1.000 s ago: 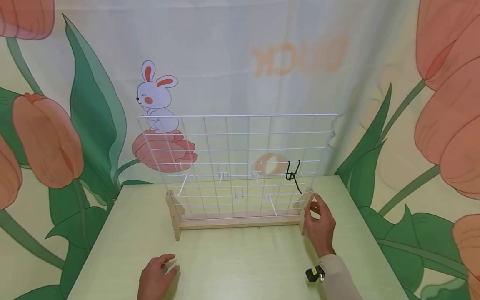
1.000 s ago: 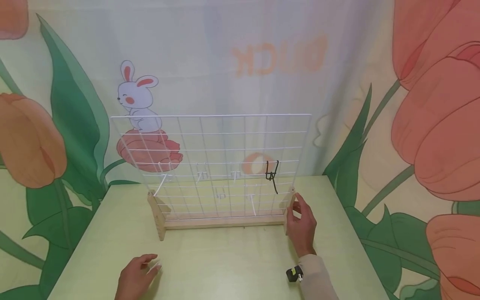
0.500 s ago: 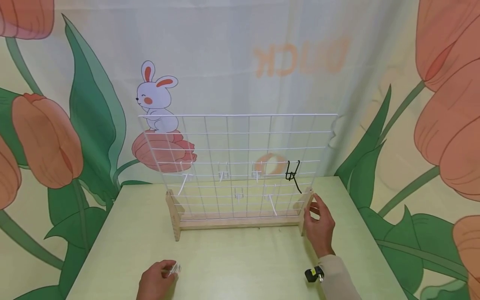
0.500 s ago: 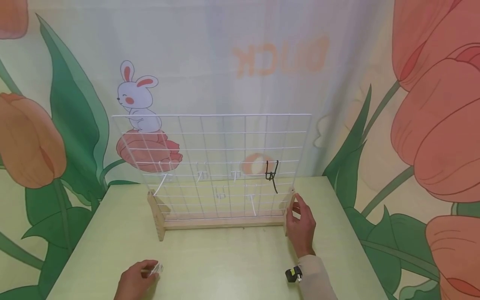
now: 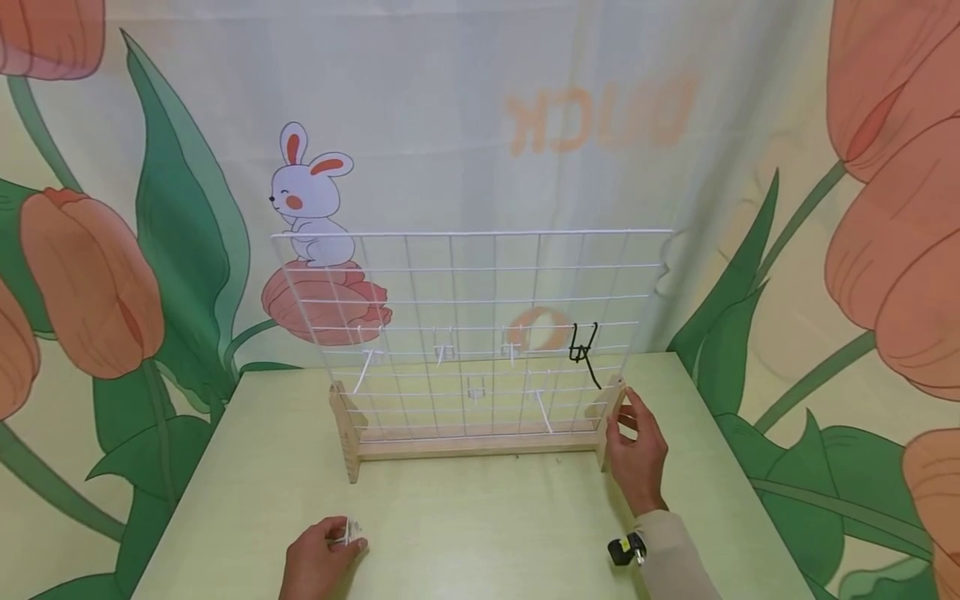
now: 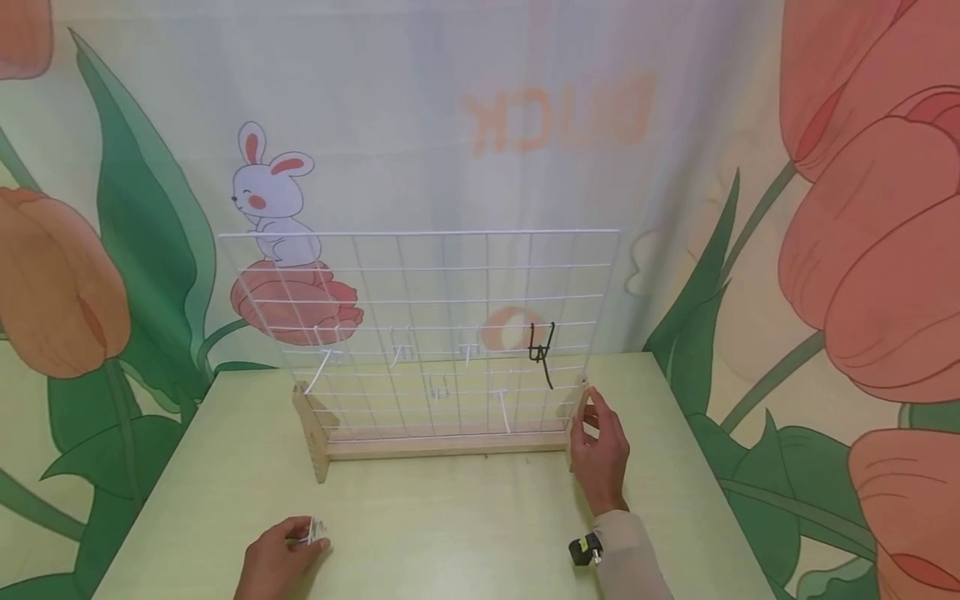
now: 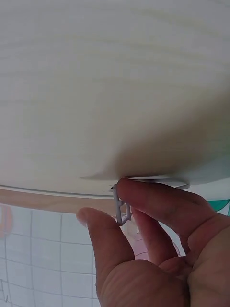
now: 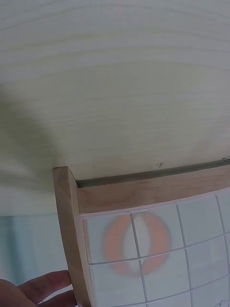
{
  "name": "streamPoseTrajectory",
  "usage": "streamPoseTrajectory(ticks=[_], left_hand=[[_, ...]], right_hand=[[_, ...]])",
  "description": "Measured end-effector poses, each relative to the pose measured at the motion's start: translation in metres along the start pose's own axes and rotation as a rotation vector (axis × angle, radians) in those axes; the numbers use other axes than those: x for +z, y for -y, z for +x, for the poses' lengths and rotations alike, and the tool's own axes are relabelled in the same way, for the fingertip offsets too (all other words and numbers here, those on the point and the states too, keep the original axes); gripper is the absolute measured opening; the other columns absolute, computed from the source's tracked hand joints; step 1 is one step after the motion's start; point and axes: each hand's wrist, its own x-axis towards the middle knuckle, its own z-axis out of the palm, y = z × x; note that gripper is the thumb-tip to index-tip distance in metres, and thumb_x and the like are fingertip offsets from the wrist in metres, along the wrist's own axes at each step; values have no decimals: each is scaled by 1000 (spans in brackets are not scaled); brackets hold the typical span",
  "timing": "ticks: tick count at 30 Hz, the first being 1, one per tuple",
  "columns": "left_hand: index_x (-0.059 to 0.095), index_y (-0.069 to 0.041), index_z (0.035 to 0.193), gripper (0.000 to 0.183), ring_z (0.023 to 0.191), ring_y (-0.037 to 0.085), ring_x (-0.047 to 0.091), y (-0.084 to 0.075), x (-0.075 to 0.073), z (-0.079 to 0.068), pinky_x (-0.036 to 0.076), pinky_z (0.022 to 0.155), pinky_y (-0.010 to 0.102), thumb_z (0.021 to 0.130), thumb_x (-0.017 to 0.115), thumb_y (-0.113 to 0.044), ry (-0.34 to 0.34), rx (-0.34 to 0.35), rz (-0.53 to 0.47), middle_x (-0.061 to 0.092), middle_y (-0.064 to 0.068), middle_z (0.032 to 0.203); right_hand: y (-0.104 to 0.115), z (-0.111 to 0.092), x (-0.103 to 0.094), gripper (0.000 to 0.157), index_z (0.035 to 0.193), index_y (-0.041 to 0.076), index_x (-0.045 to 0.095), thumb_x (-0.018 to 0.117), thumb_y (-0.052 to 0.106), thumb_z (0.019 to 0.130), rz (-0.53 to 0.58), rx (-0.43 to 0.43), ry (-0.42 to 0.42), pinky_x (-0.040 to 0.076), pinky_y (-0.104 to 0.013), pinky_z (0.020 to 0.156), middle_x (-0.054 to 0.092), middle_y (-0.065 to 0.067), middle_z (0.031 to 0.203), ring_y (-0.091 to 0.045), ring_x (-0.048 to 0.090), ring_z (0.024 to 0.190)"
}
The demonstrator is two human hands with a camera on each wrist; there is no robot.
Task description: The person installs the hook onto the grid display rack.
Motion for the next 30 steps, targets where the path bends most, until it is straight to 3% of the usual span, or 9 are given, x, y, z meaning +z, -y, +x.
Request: streamPoseTrajectory(ticks=[7,12,22,30], left_hand=[[70,2,129,51,100,30,76,3,-3,1,61,86,50,99,74,-39,10,9,13,77,17,115],[70,-2,132,38,102,29,73,-3,-10,2,59,86,50,103,63,-26,25,-39,21,74,16,120],[73,-8,123,30,126,44,64,10,-18,9,51,104,63,94,73,-5,71,65,47,73,15,125],[76,-8,116,26,121,40,67,12,-13,15,52,103,61,90,79,-5,105,68,93,76,11,120]], right_hand=[[2,0,0,62,155,17,53,74,4,98,-19,5,1,62,-46,77,70,-20,120,-38,76,108],[1,0,0,62,155,17,53,73,5,98,-16,-1,-4,62,-46,77,69,-19,121,-39,76,108],[0,-2,0,62,155,16,53,73,5,98,-30,-3,3,62,-41,78,69,-19,121,-37,76,108],[0,-1,1,62,155,16,53,73,3,98,-23,-16,-11,62,-47,76,69,-20,120,-39,76,107]])
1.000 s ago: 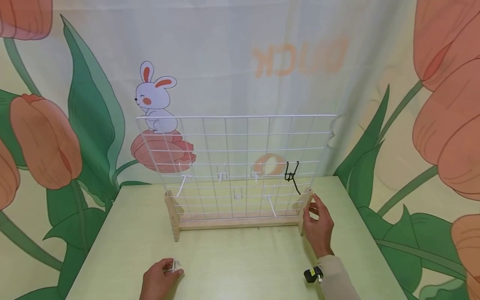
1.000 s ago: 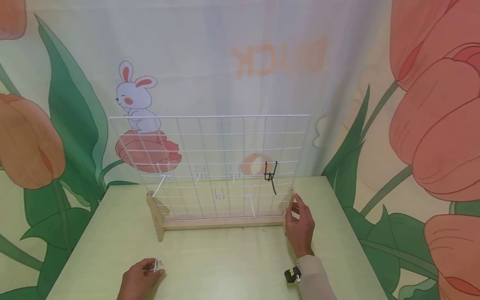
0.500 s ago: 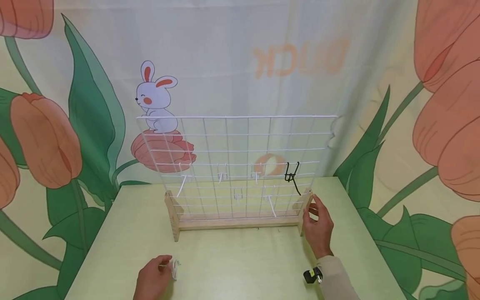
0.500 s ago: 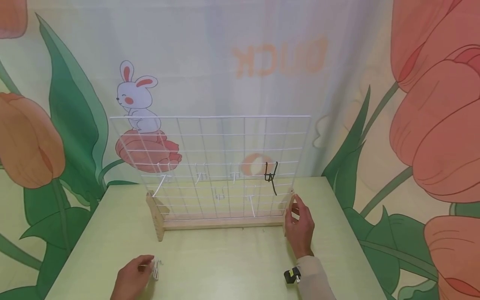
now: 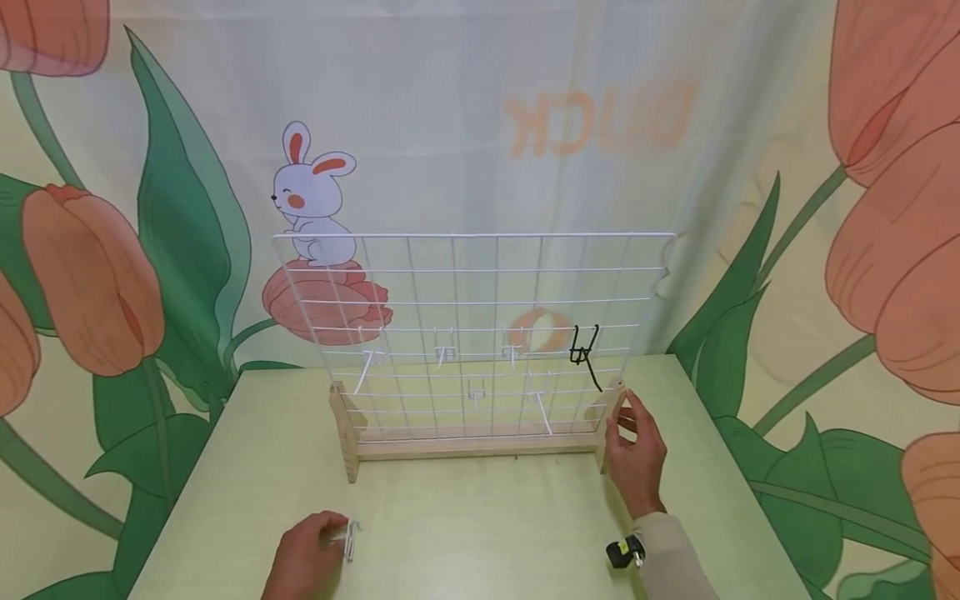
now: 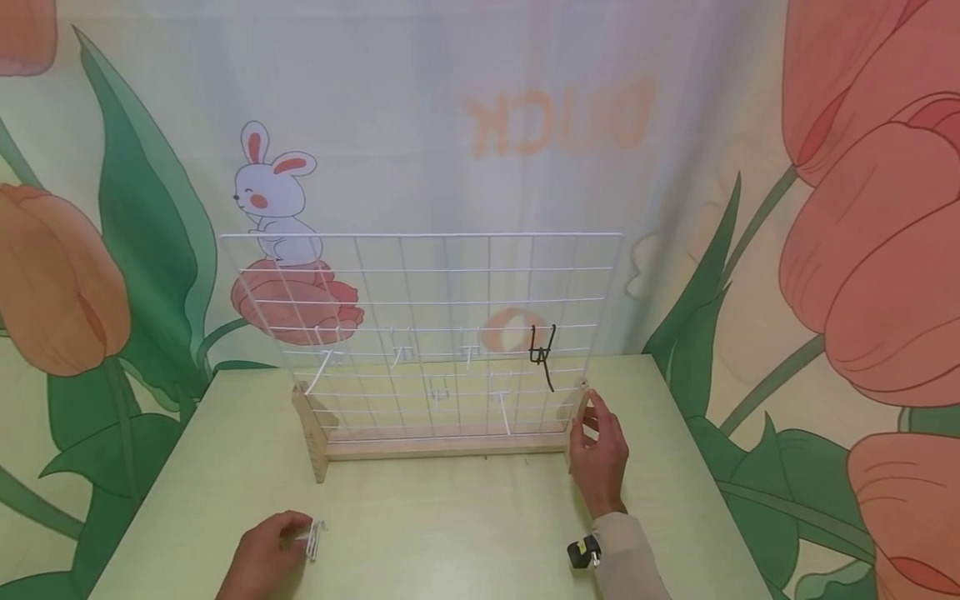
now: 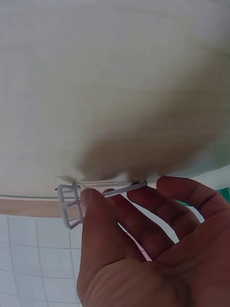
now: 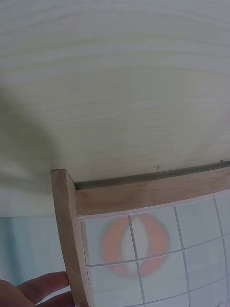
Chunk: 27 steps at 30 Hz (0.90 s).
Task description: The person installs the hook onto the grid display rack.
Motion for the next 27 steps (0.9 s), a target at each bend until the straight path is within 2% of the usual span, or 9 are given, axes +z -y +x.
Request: streamPoseTrajectory(ticks=[5,12,17,21,27], left_hand=[[78,-9,107,21,109,33,71,-2,-2,0,56,96,56,87,82,-4,10,7,52,77,6,109],[79,-10,103,14,100,26,71,-5,-3,-3,57,92,52,90,81,-6,17,-14,62,75,3,102],[80,-10,100,11,92,20,70,-3,-4,-5,58,86,50,89,82,-8,6,26,77,73,1,95],[79,-11,99,11,89,18,69,-1,-3,-5,58,84,49,89,82,-9,-1,41,84,73,-1,94],[79,-12,101,10,91,19,69,1,0,-3,58,86,50,91,80,-9,-3,27,73,75,-1,96]], right_hand=[[1,-1,0,63,156,17,52,73,4,98,4,6,3,62,-49,76,69,-21,121,-41,75,108],[2,-1,0,61,156,18,51,72,6,100,-6,26,11,63,-52,76,68,-20,125,-41,75,110],[1,-2,0,61,156,18,51,72,5,100,-7,26,10,63,-52,77,67,-20,125,-41,75,111],[1,-1,1,62,157,18,51,71,5,100,-4,22,8,63,-52,77,68,-20,125,-41,75,110],[2,-2,0,62,156,18,51,71,4,99,-2,18,7,62,-51,76,68,-20,125,-40,75,110]])
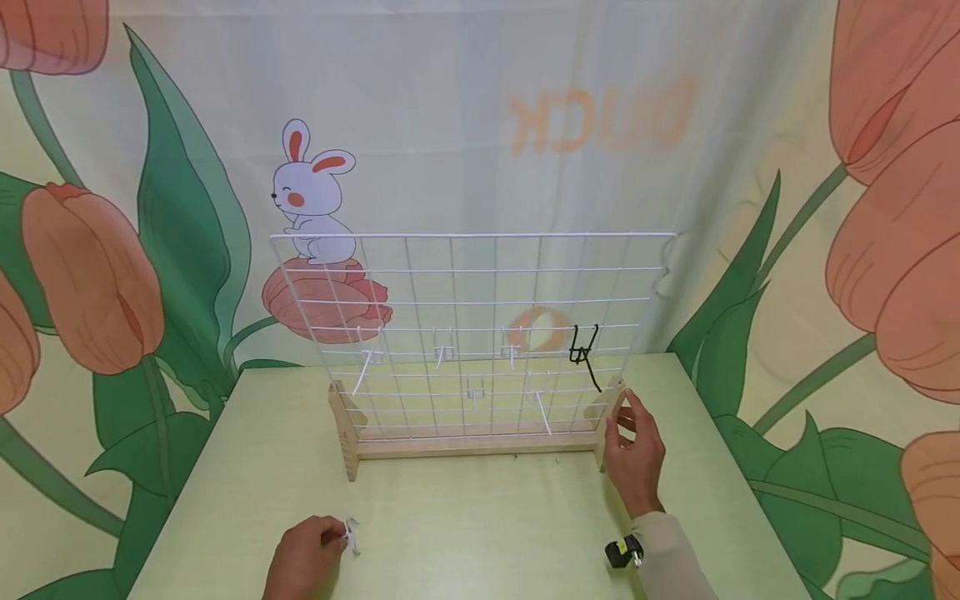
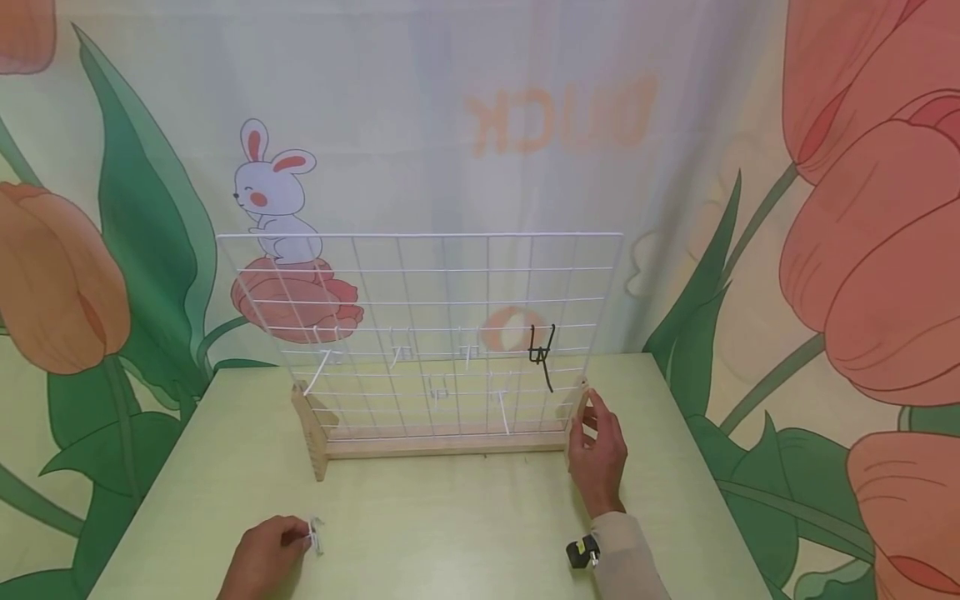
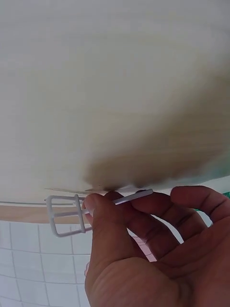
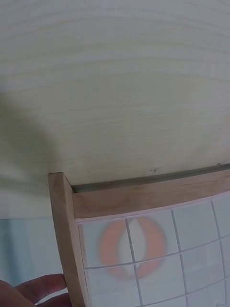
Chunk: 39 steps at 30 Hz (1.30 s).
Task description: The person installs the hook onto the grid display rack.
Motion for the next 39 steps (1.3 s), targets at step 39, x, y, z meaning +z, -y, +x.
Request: streamPoseTrajectory(ticks=[39], left_hand=[[80,-13,102,7,93,19,77,-30,-12,-1,60,76,25,95,79,-11,-357,137,-228,81,5,101]], right_hand=[[-3,-1,4,61,157,19,50,70,6,101,-13,-5,-14,64,-54,77,66,-20,124,-40,74,109]])
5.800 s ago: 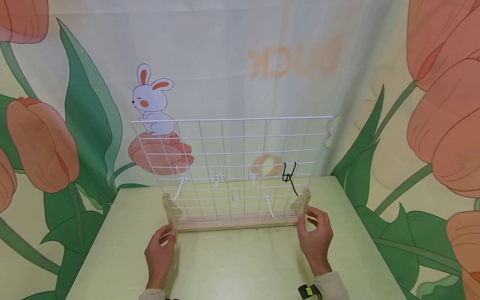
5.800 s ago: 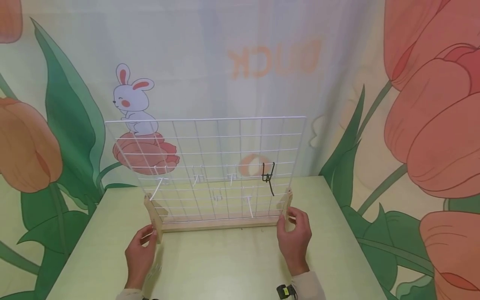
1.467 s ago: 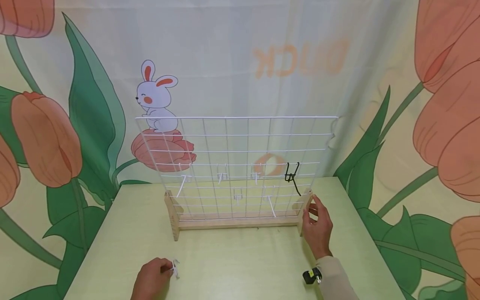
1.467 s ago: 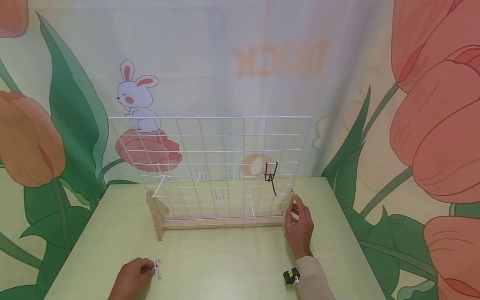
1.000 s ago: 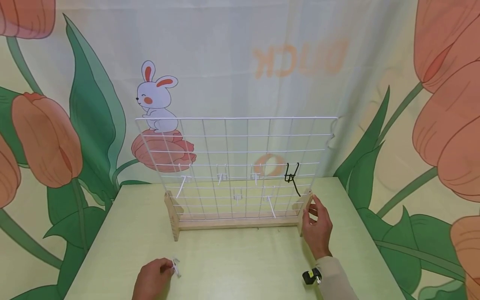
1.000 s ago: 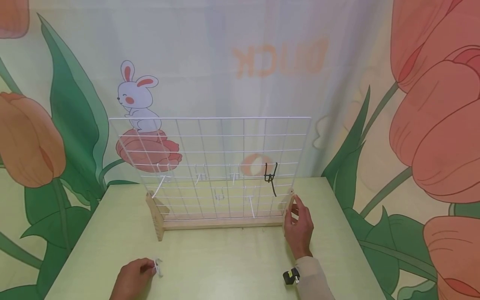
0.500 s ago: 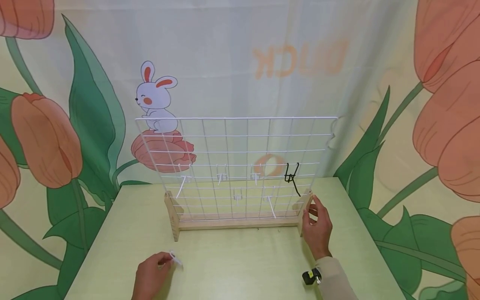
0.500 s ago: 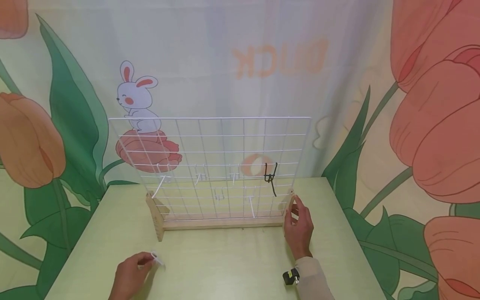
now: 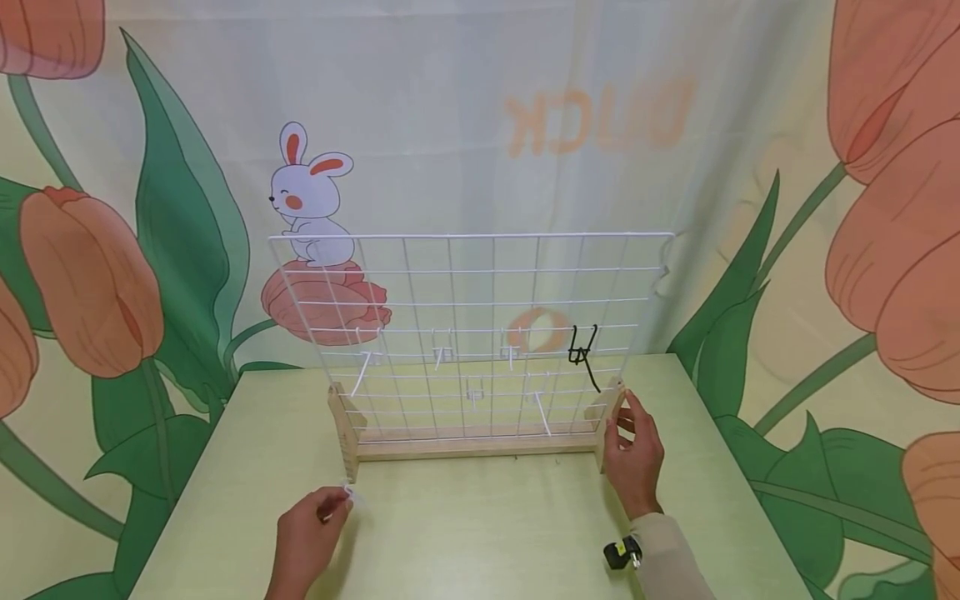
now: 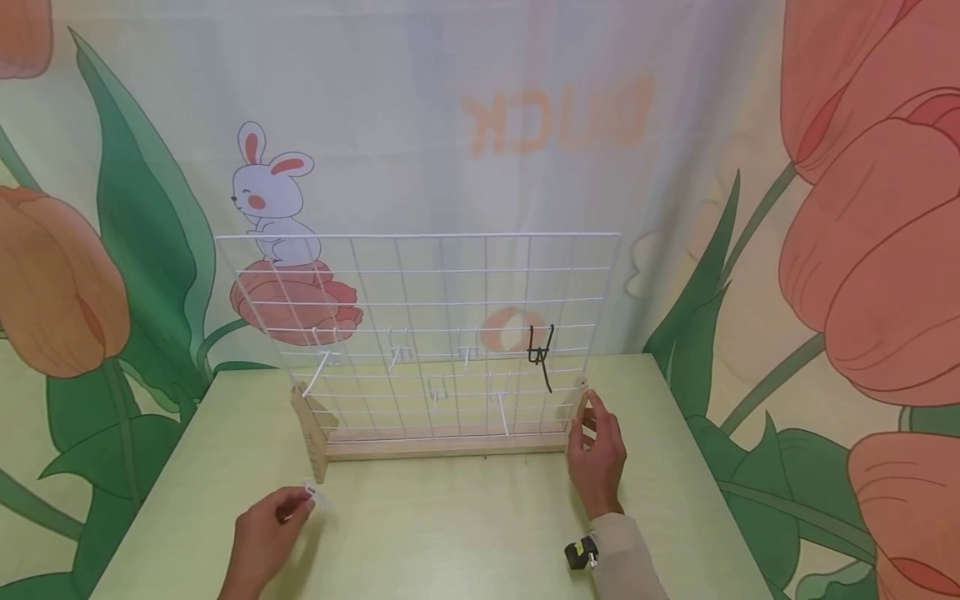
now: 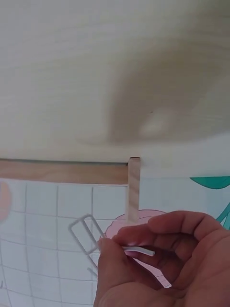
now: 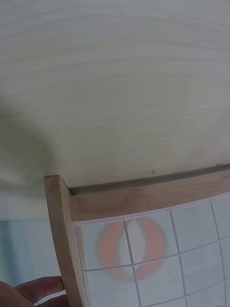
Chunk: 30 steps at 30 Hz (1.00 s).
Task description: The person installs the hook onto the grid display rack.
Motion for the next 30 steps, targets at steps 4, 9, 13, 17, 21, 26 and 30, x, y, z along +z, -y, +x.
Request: streamPoseTrajectory(ticks=[4,9,13,17,21,26,30], left_hand=[[81,-11,104,10,91,17,77,-8,1,2,59,73,19,94,80,-10,-77,2,-56,82,7,103],[82,-12,103,10,83,5,74,-19,1,5,53,70,9,94,81,-11,-188,8,-124,81,3,93],[82,-10,102,9,80,-5,70,-28,1,9,51,69,3,93,81,-9,-258,36,-183,81,5,91],[82,-9,103,10,80,-9,67,-38,1,14,51,69,3,93,81,-8,-312,77,-210,81,7,92],[82,-9,103,11,79,-15,64,-49,2,20,50,69,3,92,81,-8,-355,111,-221,82,7,94],[83,-8,103,11,81,-16,64,-64,4,28,49,71,2,92,82,-8,-397,167,-246,82,8,97],[83,-7,105,13,86,-15,63,-76,6,33,49,74,1,92,81,-8,-411,196,-273,82,9,100]], right_hand=[[0,0,0,61,157,19,50,70,6,100,-1,-5,-1,63,-51,76,66,-19,124,-38,75,109],[0,0,0,62,157,19,51,71,6,100,-4,-16,-5,62,-42,77,67,-18,124,-38,75,109],[0,0,0,61,156,19,51,71,6,100,-8,-19,-8,58,-14,77,67,-19,122,-38,75,108],[0,0,0,61,156,18,51,71,5,100,-3,-17,-5,48,1,79,67,-19,123,-39,75,108],[1,1,0,61,156,19,52,71,6,100,-4,-25,-9,63,-24,76,67,-19,122,-38,75,107],[0,1,1,61,156,18,52,71,6,100,-3,-30,-19,64,-52,74,67,-20,121,-39,75,106],[0,-1,1,61,156,18,52,71,5,100,-7,-20,-24,64,-54,74,67,-20,121,-40,75,107]])
